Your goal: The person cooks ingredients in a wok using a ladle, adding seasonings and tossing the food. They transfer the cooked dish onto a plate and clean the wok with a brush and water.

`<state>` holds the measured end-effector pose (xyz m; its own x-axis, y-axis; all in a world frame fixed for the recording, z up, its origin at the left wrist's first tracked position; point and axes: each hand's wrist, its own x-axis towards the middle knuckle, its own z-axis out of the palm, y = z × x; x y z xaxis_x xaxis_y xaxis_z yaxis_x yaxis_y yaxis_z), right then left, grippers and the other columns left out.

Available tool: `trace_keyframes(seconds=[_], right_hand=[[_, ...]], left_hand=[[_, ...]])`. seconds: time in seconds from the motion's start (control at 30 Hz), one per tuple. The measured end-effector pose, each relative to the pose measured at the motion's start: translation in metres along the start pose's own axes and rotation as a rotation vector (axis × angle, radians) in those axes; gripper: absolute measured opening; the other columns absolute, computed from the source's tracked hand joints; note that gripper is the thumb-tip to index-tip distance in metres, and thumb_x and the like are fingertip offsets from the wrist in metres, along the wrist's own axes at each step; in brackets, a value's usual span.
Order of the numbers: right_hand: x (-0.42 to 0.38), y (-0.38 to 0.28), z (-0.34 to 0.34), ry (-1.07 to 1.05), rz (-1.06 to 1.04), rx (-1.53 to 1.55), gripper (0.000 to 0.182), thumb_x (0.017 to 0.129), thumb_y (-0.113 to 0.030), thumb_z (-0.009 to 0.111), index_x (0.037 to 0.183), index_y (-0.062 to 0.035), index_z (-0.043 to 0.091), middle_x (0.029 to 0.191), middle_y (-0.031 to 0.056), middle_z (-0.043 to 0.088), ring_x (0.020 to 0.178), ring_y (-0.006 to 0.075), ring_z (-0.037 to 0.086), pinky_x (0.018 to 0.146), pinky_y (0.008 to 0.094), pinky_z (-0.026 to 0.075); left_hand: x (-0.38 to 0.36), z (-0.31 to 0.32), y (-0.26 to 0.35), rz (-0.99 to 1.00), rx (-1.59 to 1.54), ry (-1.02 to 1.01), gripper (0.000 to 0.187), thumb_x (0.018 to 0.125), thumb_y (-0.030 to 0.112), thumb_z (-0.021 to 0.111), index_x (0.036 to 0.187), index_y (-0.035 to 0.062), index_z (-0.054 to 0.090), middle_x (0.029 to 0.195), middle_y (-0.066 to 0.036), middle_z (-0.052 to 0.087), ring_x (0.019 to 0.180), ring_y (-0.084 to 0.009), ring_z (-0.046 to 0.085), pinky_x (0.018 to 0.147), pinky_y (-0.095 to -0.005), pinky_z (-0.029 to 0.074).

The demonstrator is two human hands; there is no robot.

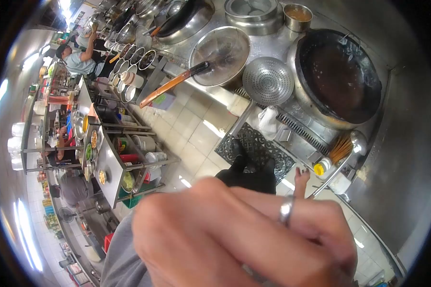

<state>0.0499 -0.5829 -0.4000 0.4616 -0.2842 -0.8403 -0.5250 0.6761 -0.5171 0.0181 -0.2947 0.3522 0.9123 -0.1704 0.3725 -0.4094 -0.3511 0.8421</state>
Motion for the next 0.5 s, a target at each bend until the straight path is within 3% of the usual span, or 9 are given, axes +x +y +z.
trace_keyframes(seconds=[0.03, 0.1, 0.13, 0.17, 0.23, 0.27, 0.3, 0.43, 0.5], right_hand=[[0.014, 0.002, 0.006, -0.031, -0.023, 0.069, 0.038, 0.101, -0.03, 0.053, 0.132, -0.007, 0.059, 0.119, 0.0113, 0.067, 0.106, 0.0306, 0.063, 0.096, 0.0424, 0.056], [0.046, 0.003, 0.013, 0.024, 0.054, 0.28, 0.037, 0.098, -0.036, 0.055, 0.123, -0.0101, 0.065, 0.107, 0.0077, 0.07, 0.092, 0.0268, 0.066, 0.082, 0.0386, 0.057], [0.068, 0.006, 0.009, 0.056, 0.091, 0.378, 0.036, 0.096, -0.039, 0.057, 0.118, -0.0117, 0.067, 0.102, 0.0059, 0.072, 0.085, 0.0249, 0.068, 0.075, 0.0367, 0.058], [0.089, 0.007, 0.003, 0.082, 0.055, 0.409, 0.037, 0.097, -0.04, 0.055, 0.12, -0.0123, 0.066, 0.109, 0.0061, 0.071, 0.094, 0.0243, 0.067, 0.079, 0.0369, 0.057], [0.134, 0.032, -0.016, 0.133, -0.011, 0.476, 0.039, 0.1, -0.042, 0.051, 0.123, -0.0135, 0.063, 0.123, 0.0066, 0.07, 0.111, 0.0231, 0.066, 0.087, 0.0372, 0.056], [0.117, 0.019, -0.012, 0.077, 0.12, 0.434, 0.036, 0.096, -0.044, 0.056, 0.114, -0.0143, 0.066, 0.106, 0.0032, 0.073, 0.092, 0.0219, 0.068, 0.072, 0.0343, 0.055], [0.177, 0.038, -0.051, -0.084, 0.216, 0.417, 0.031, 0.093, -0.042, 0.059, 0.105, -0.0132, 0.066, 0.094, 0.0019, 0.071, 0.075, 0.0196, 0.063, 0.06, 0.0336, 0.05], [0.139, 0.003, -0.045, -0.151, 0.394, 0.423, 0.023, 0.093, -0.031, 0.063, 0.099, -0.0096, 0.068, 0.087, 0.006, 0.07, 0.066, 0.0211, 0.059, 0.058, 0.035, 0.049], [0.13, 0.001, -0.043, -0.121, 0.382, 0.461, 0.025, 0.093, -0.03, 0.063, 0.101, -0.0076, 0.068, 0.089, 0.0079, 0.07, 0.068, 0.0241, 0.061, 0.061, 0.0376, 0.053]], left_hand=[[0.002, 0.007, 0.008, -0.076, 0.496, 0.016, 0.028, 0.097, 0.018, 0.064, 0.098, -0.0091, 0.069, 0.097, -0.025, 0.069, 0.096, -0.0359, 0.068, 0.086, -0.0396, 0.053], [0.001, 0.037, 0.019, -0.328, 1.359, 0.035, 0.024, 0.096, 0.016, 0.065, 0.093, -0.007, 0.071, 0.092, -0.024, 0.071, 0.093, -0.0348, 0.07, 0.083, -0.0381, 0.054], [0.0, 0.044, 0.014, -0.426, 1.56, 0.021, 0.022, 0.096, 0.015, 0.065, 0.09, -0.0059, 0.072, 0.09, -0.023, 0.071, 0.091, -0.0343, 0.071, 0.082, -0.0373, 0.055], [-0.004, 0.045, 0.002, -0.493, 1.596, -0.013, 0.021, 0.095, 0.014, 0.066, 0.087, -0.0048, 0.073, 0.087, -0.022, 0.072, 0.089, -0.0338, 0.071, 0.08, -0.0365, 0.056], [-0.035, 0.005, -0.039, -0.428, 0.47, 0.0, 0.021, 0.095, 0.01, 0.065, 0.09, -0.0087, 0.073, 0.092, -0.026, 0.073, 0.09, -0.0347, 0.072, 0.084, -0.0411, 0.055], [-0.049, -0.014, -0.054, -0.367, -0.086, 0.008, 0.021, 0.094, 0.008, 0.065, 0.091, -0.0107, 0.074, 0.094, -0.027, 0.073, 0.09, -0.0352, 0.072, 0.086, -0.0434, 0.054], [-0.059, -0.023, -0.065, -0.288, -0.64, 0.021, 0.021, 0.094, 0.006, 0.064, 0.092, -0.0126, 0.074, 0.096, -0.029, 0.074, 0.091, -0.0357, 0.072, 0.087, -0.0457, 0.054], [-0.075, -0.004, -0.072, -0.603, -0.557, -0.11, 0.03, 0.095, 0.01, 0.066, 0.111, -0.0147, 0.071, 0.11, -0.026, 0.073, 0.104, -0.0376, 0.068, 0.095, -0.0467, 0.05], [-0.077, -0.001, -0.076, -0.555, -0.565, -0.132, 0.034, 0.098, 0.015, 0.066, 0.118, -0.0124, 0.069, 0.116, -0.024, 0.072, 0.108, -0.0368, 0.067, 0.096, -0.0457, 0.049]])
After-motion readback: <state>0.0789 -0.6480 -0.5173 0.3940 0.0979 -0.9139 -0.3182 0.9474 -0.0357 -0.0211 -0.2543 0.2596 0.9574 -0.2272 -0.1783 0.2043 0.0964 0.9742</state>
